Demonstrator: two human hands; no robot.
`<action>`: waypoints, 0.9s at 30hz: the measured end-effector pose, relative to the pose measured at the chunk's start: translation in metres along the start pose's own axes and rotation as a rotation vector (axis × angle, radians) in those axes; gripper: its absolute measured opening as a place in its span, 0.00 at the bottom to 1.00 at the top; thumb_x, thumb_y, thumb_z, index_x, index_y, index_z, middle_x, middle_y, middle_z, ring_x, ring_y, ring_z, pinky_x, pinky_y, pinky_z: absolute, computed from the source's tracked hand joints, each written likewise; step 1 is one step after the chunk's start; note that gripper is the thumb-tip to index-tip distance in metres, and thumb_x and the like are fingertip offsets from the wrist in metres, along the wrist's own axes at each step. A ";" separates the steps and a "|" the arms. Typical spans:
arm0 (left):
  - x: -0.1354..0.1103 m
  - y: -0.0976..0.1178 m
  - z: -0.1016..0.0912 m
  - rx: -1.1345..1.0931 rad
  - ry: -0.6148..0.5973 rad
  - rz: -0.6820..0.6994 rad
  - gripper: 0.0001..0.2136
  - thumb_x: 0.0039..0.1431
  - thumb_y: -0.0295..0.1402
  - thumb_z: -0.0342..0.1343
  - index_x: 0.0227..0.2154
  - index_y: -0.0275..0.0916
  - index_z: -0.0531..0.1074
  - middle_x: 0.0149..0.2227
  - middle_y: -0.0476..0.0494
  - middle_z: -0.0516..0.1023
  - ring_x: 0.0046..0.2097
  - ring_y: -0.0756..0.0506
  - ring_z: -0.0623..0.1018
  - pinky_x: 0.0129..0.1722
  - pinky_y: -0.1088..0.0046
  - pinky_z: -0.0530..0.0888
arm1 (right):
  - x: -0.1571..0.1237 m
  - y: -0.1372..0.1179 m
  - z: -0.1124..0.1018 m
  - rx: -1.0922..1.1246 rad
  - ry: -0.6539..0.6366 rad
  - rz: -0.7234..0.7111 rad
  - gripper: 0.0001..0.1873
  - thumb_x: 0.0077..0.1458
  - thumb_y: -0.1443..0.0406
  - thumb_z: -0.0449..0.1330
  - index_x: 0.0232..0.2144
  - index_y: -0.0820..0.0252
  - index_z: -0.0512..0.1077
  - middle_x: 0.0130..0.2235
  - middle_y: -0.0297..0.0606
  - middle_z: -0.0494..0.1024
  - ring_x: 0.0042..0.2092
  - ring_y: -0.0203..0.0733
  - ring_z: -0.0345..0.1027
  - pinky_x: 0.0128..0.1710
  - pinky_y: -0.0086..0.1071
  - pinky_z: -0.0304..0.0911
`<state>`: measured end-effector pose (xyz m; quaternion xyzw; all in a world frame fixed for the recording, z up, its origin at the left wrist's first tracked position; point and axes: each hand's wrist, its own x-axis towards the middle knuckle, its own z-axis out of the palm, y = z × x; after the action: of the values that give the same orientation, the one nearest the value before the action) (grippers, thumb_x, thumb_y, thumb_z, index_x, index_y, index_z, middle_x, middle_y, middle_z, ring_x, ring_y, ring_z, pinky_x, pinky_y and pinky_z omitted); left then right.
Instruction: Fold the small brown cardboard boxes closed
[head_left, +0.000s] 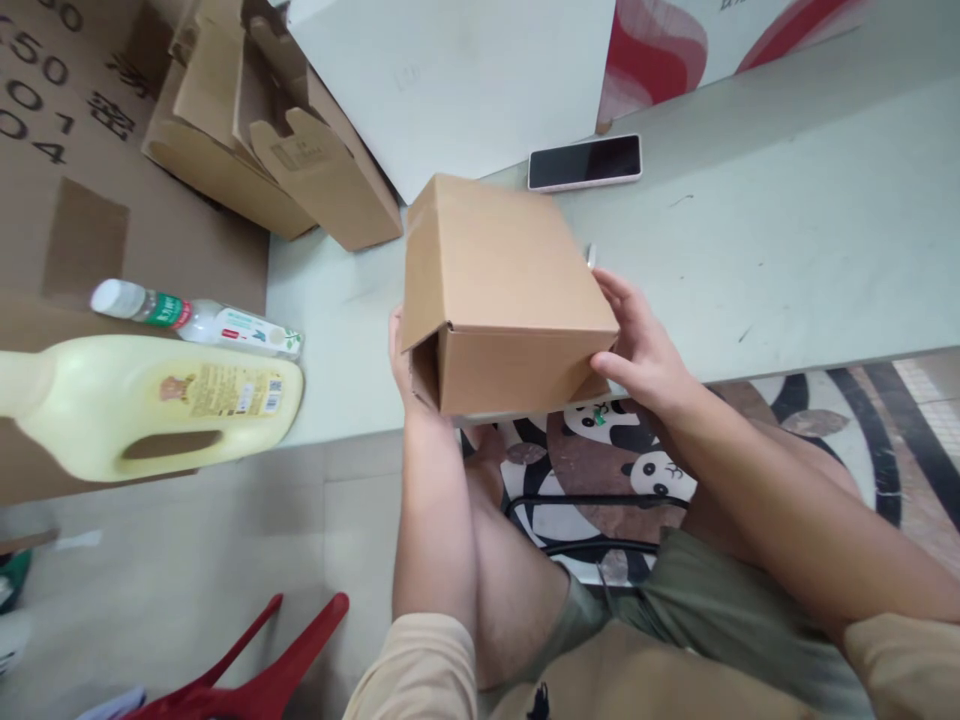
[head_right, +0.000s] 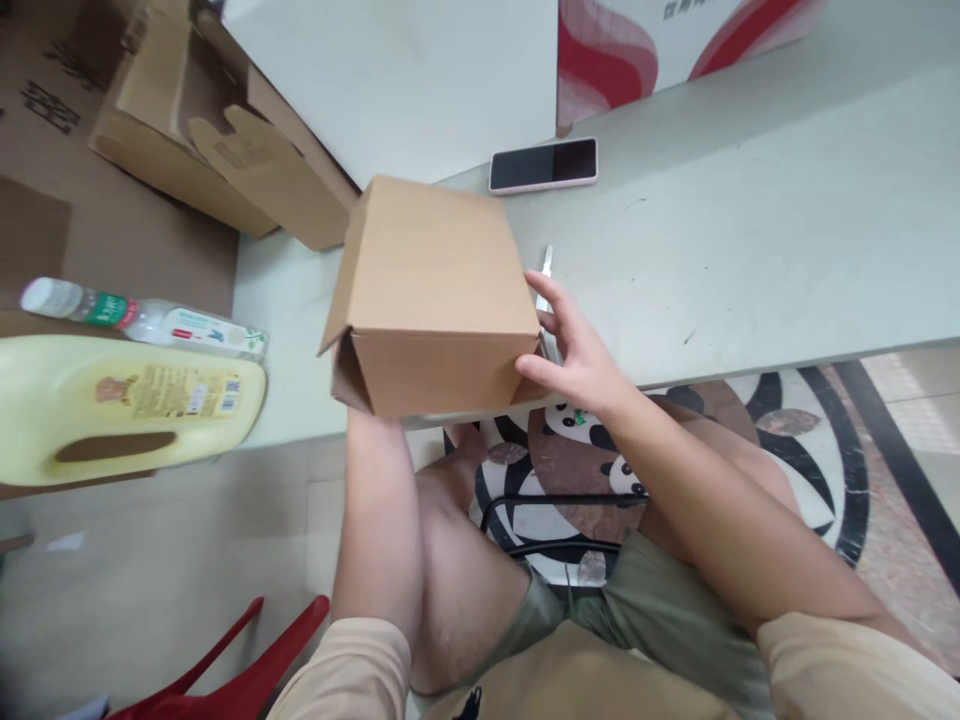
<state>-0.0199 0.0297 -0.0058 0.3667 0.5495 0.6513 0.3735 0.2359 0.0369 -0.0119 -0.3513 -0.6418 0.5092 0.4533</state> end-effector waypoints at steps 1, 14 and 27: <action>0.001 0.000 0.002 -0.040 0.009 -0.010 0.21 0.59 0.57 0.53 0.43 0.45 0.71 0.43 0.41 0.78 0.45 0.41 0.79 0.44 0.62 0.76 | 0.000 0.001 0.000 -0.025 0.027 0.001 0.49 0.50 0.38 0.62 0.67 0.47 0.53 0.72 0.44 0.56 0.70 0.56 0.57 0.65 0.53 0.64; 0.005 -0.004 0.000 -0.050 0.075 -0.176 0.23 0.41 0.50 0.72 0.31 0.40 0.73 0.34 0.46 0.78 0.36 0.47 0.77 0.37 0.71 0.73 | -0.001 0.018 -0.002 -0.280 0.193 0.058 0.50 0.51 0.41 0.64 0.67 0.48 0.50 0.70 0.48 0.57 0.71 0.60 0.53 0.69 0.61 0.55; 0.007 0.004 -0.002 -0.204 0.094 -0.087 0.16 0.47 0.48 0.62 0.31 0.40 0.70 0.34 0.47 0.72 0.36 0.47 0.74 0.37 0.72 0.68 | -0.002 0.013 0.003 -0.358 0.235 0.039 0.48 0.46 0.42 0.68 0.63 0.52 0.57 0.65 0.50 0.64 0.67 0.63 0.60 0.63 0.59 0.64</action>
<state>-0.0252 0.0342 -0.0018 0.2716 0.5125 0.7036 0.4104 0.2339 0.0373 -0.0250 -0.4954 -0.6579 0.3513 0.4454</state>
